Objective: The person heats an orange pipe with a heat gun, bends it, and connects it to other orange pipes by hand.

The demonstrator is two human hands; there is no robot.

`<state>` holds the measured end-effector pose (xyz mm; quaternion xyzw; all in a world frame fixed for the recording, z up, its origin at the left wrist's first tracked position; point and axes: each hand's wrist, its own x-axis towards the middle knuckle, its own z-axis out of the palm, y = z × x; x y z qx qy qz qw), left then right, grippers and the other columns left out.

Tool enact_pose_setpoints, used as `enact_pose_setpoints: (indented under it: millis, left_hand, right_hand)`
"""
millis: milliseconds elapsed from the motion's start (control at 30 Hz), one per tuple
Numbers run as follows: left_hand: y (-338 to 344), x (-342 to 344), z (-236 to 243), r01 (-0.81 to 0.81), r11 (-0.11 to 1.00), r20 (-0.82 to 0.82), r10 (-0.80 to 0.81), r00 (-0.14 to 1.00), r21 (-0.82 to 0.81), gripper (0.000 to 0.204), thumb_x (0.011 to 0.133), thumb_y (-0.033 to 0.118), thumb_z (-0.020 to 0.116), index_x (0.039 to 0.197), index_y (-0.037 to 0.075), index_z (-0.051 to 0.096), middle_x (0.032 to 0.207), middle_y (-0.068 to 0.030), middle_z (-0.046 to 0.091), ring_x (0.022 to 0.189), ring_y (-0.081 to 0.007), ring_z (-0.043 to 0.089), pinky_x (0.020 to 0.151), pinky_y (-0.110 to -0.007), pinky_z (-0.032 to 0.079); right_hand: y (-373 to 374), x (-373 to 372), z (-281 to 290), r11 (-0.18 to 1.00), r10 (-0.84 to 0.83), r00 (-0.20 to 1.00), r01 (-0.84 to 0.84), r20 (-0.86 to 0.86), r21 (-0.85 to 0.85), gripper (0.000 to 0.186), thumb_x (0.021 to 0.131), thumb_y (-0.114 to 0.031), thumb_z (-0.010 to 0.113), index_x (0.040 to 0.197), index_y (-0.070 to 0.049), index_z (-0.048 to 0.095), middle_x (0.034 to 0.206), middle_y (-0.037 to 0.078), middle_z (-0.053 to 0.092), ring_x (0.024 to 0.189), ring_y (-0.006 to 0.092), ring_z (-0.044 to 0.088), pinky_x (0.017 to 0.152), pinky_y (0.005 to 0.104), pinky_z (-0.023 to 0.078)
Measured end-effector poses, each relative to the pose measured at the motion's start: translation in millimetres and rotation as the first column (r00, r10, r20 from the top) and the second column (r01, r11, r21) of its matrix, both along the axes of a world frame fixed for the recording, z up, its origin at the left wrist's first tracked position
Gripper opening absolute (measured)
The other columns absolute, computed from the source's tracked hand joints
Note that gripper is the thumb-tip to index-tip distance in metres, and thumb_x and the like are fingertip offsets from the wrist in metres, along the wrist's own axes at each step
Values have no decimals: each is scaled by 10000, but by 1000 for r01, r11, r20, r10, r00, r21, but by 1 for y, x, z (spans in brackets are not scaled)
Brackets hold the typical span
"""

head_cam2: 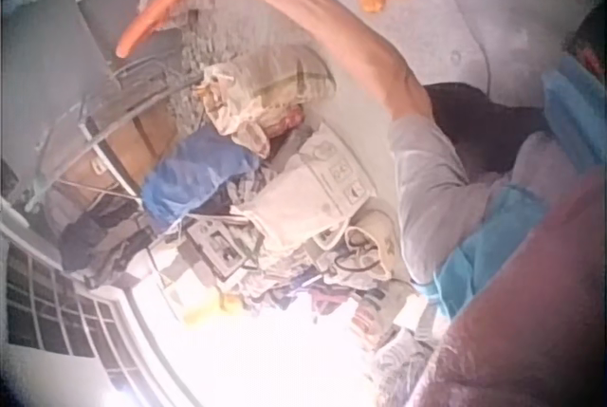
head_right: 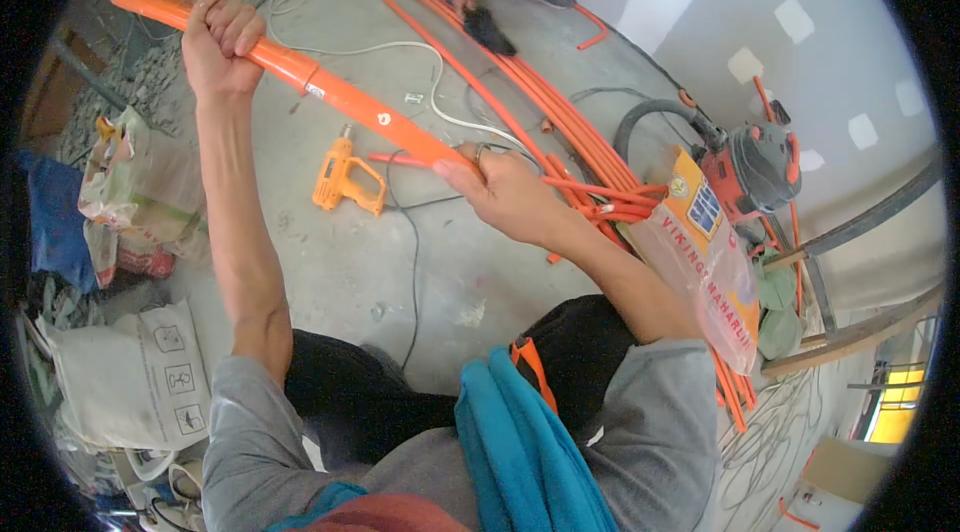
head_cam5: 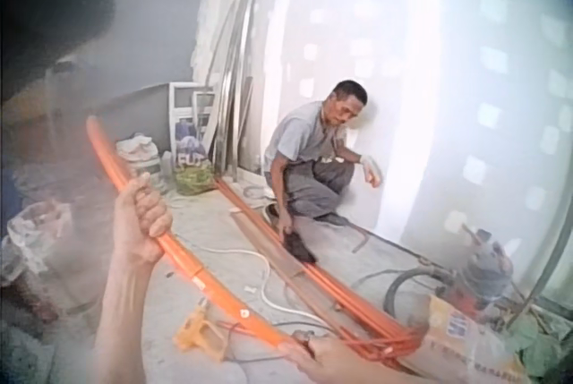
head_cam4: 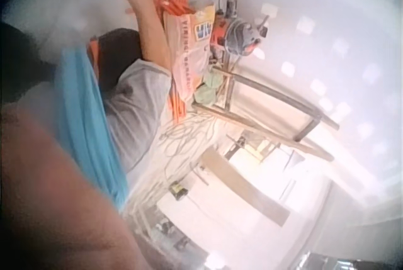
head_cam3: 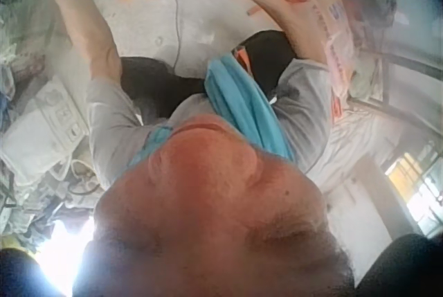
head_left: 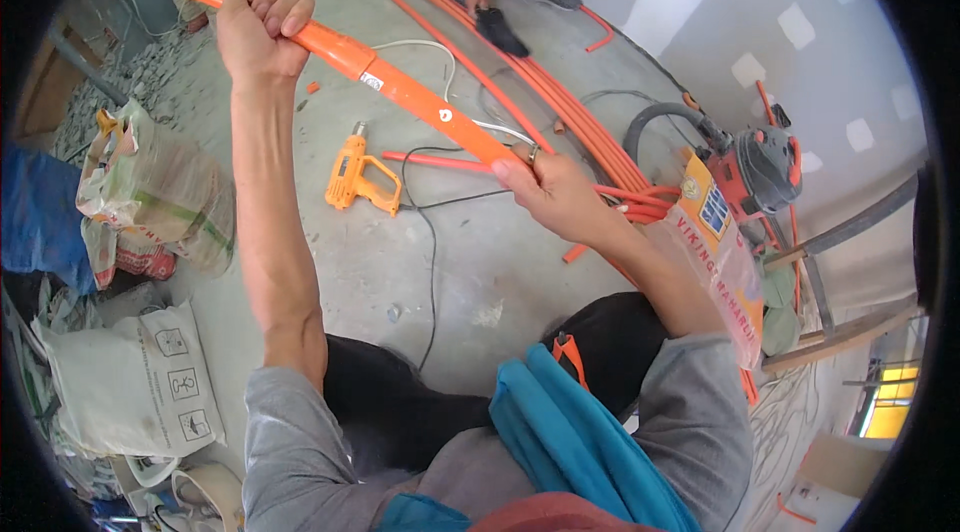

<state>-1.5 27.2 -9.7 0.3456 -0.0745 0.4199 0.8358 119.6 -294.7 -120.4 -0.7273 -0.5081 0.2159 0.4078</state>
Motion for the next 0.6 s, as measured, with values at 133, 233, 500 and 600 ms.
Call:
enact_pose_setpoints:
  millis: [133, 233, 500, 600]
  left_hand:
    - [-2, 8, -8, -154, 985, -88, 147, 985, -81, 394, 1008, 107, 530, 662, 163, 350, 541, 76, 256, 416, -65, 235, 388, -252, 257]
    - [11, 6, -12, -155, 986, -79, 150, 986, -60, 376, 1004, 109, 536, 677, 160, 357, 549, 73, 262, 421, -63, 242, 392, -254, 257]
    - [11, 11, -17, -170, 984, -131, 163, 978, -45, 307, 1014, 124, 537, 746, 149, 388, 564, 75, 278, 431, -59, 254, 405, -255, 270]
    - [8, 15, -19, -146, 988, -126, 139, 982, -49, 312, 1014, 127, 539, 743, 150, 387, 562, 76, 273, 429, -58, 255, 408, -252, 278]
  right_hand:
    - [1, 1, 2, 997, -69, 969, 71, 239, 0, 494, 1043, -431, 544, 932, 46, 604, 719, 242, 565, 687, 418, 575, 676, 466, 462]
    - [5, 1, 4, 997, -56, 979, 44, 198, 63, 449, 1036, -434, 583, 1050, 13, 632, 591, 102, 430, 521, 199, 453, 538, 376, 383]
    - [4, -5, 12, 1000, 15, 991, -14, 133, -5, 411, 1044, -390, 560, 1002, 19, 582, 662, 205, 571, 632, 384, 597, 624, 463, 451]
    - [6, -10, 11, 996, -61, 976, 74, 208, -54, 450, 1036, -417, 571, 966, 27, 586, 662, 210, 578, 624, 372, 600, 623, 455, 453]
